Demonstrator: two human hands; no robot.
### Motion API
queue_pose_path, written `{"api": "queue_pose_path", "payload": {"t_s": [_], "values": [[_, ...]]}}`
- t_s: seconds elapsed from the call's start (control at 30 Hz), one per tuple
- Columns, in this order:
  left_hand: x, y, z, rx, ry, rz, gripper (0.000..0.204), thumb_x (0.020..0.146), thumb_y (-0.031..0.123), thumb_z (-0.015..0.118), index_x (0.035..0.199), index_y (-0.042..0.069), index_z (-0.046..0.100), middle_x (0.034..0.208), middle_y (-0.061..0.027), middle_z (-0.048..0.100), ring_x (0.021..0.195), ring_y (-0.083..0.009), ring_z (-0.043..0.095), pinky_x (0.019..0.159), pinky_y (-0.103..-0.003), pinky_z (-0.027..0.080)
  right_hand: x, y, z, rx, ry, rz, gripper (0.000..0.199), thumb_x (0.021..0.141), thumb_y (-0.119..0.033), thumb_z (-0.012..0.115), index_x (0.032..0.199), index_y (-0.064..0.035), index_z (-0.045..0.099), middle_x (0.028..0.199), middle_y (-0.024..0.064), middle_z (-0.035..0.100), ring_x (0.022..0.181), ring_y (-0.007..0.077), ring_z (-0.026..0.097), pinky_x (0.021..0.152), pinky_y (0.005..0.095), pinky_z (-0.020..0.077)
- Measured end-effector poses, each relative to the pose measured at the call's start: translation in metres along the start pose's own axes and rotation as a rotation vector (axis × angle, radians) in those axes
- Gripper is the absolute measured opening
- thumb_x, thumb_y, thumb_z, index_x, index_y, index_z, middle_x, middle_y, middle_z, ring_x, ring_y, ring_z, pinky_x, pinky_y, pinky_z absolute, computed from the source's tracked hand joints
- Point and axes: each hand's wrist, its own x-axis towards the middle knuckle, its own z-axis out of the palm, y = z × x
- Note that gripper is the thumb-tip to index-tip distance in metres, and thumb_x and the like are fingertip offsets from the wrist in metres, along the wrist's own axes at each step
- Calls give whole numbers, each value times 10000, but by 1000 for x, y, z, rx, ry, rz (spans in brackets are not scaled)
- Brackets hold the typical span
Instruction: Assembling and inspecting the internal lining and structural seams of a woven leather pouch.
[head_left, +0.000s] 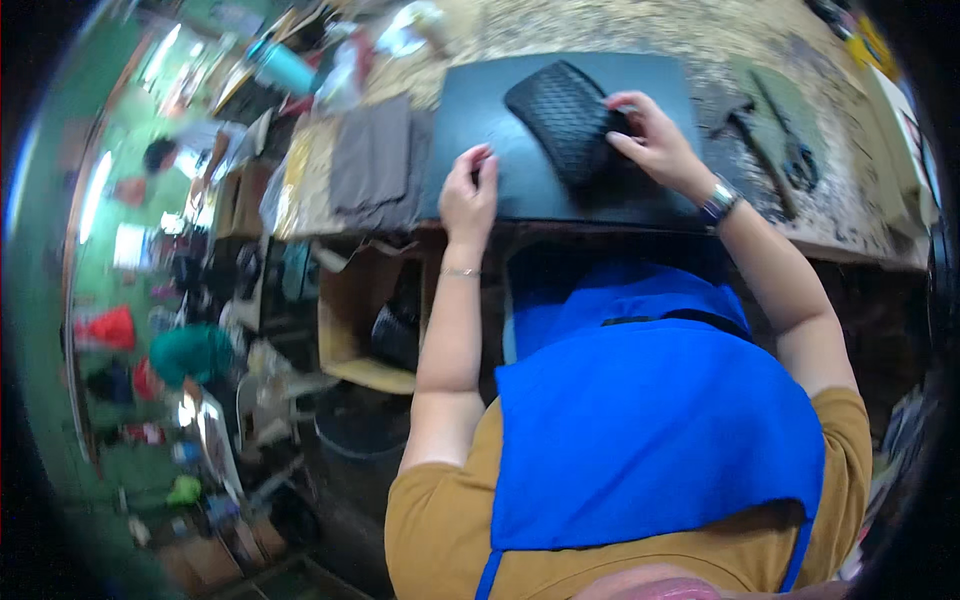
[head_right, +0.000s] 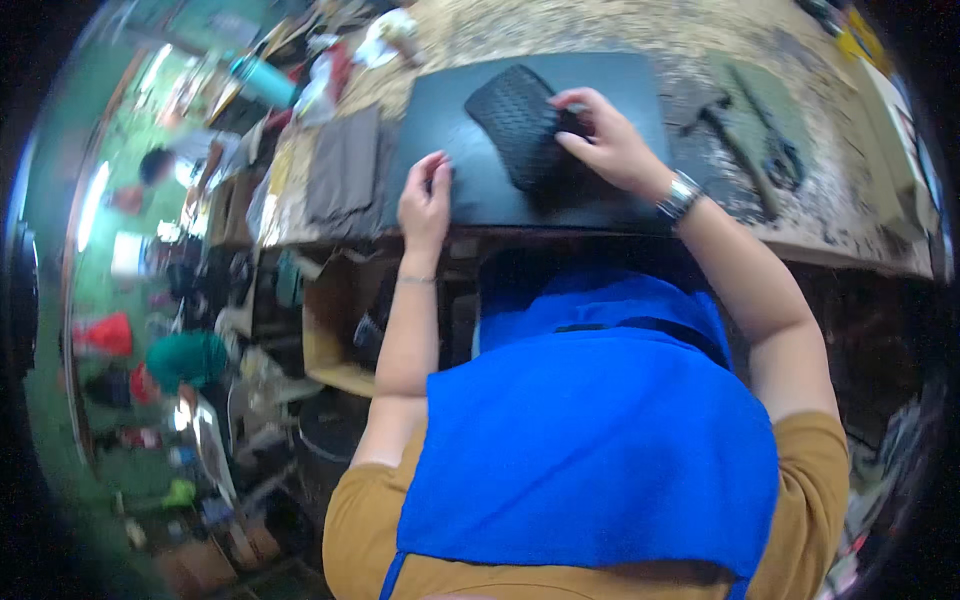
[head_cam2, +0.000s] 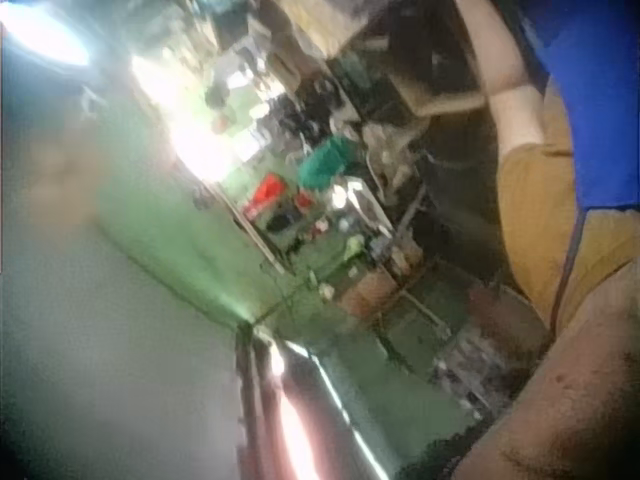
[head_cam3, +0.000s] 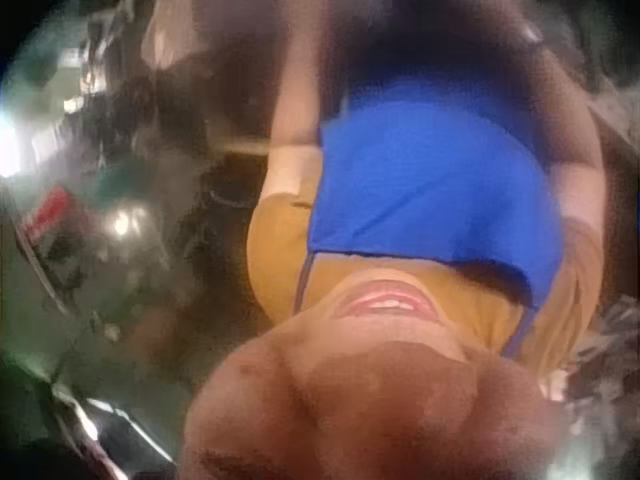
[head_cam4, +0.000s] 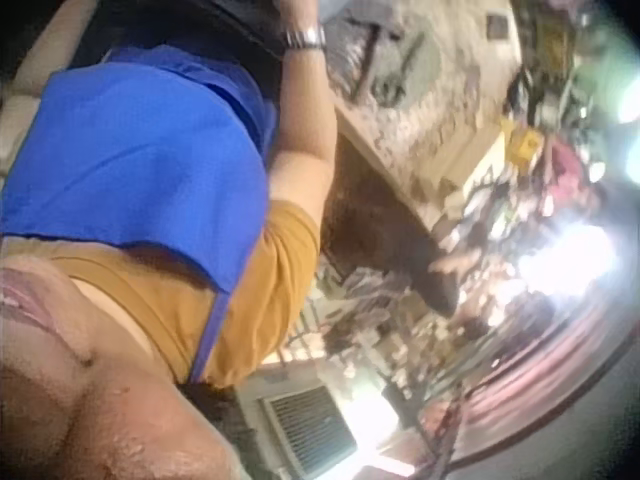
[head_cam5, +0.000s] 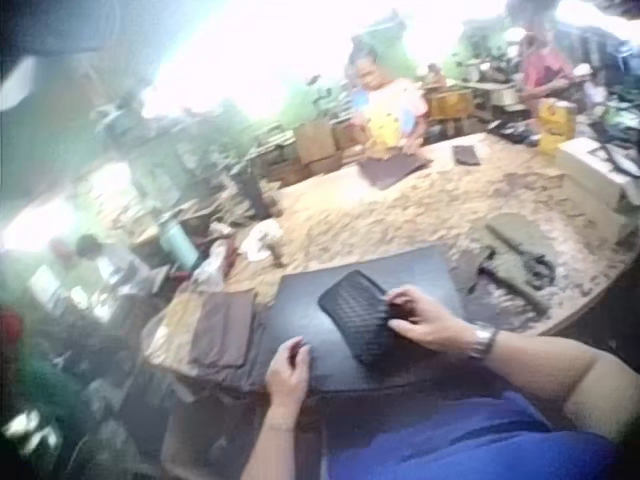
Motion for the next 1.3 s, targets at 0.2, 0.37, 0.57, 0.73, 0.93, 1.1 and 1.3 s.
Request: {"api": "queue_pose_path", "payload": {"t_s": [0.2,0.37,0.57,0.73,0.93,1.1,1.3], "values": [[16,-25,-35,213,29,149,260,819,230,703,1009,58,656,1000,-114,667,944,-267,632,835,-343,485,-59,-11,8,-360,16,4,440,849,-83,652,1252,-46,480,1076,115,575,1055,195,532,936,315,407],[37,-92,-110,365,254,-1,233,815,230,702,976,65,667,1015,-129,663,976,-299,620,867,-375,474,-66,-35,-50,206,-187,360,821,759,-558,670,1373,-68,433,1378,147,492,1286,287,451,1093,421,303],[56,-125,-135,638,111,-208,467,776,427,717,1062,62,660,1100,-174,655,1020,-318,625,863,-399,487,-113,11,-197,1557,-297,-323,943,851,-665,414,1486,-17,158,1513,153,275,1375,336,311,1026,616,353],[55,-120,-140,738,128,-324,321,848,399,622,1016,133,683,1016,-133,681,945,-334,639,805,-420,502,-90,-10,-152,1576,-324,-358,1308,520,-995,268,1516,-163,104,1539,129,224,1376,383,289,1020,687,281],[66,-123,-164,571,314,-262,335,931,390,508,965,92,659,922,-190,676,883,-383,639,751,-467,487,-60,-29,-94,1400,-325,-110,1162,687,-890,374,1516,-125,92,1495,162,317,1314,380,397,1006,632,361],[88,-116,-170,574,281,-213,376,943,442,468,991,114,648,912,-193,674,879,-389,636,729,-476,489,-8,-80,-1,742,-496,284,776,869,-624,496,1388,-54,403,1217,141,595,1072,246,603,931,413,485],[86,-97,-171,727,104,-115,338,934,433,488,962,139,652,875,-180,675,844,-391,640,722,-485,491,58,-85,125,115,-721,88,449,905,-378,627,1174,-19,614,1090,106,665,1014,170,607,909,301,467]]}}
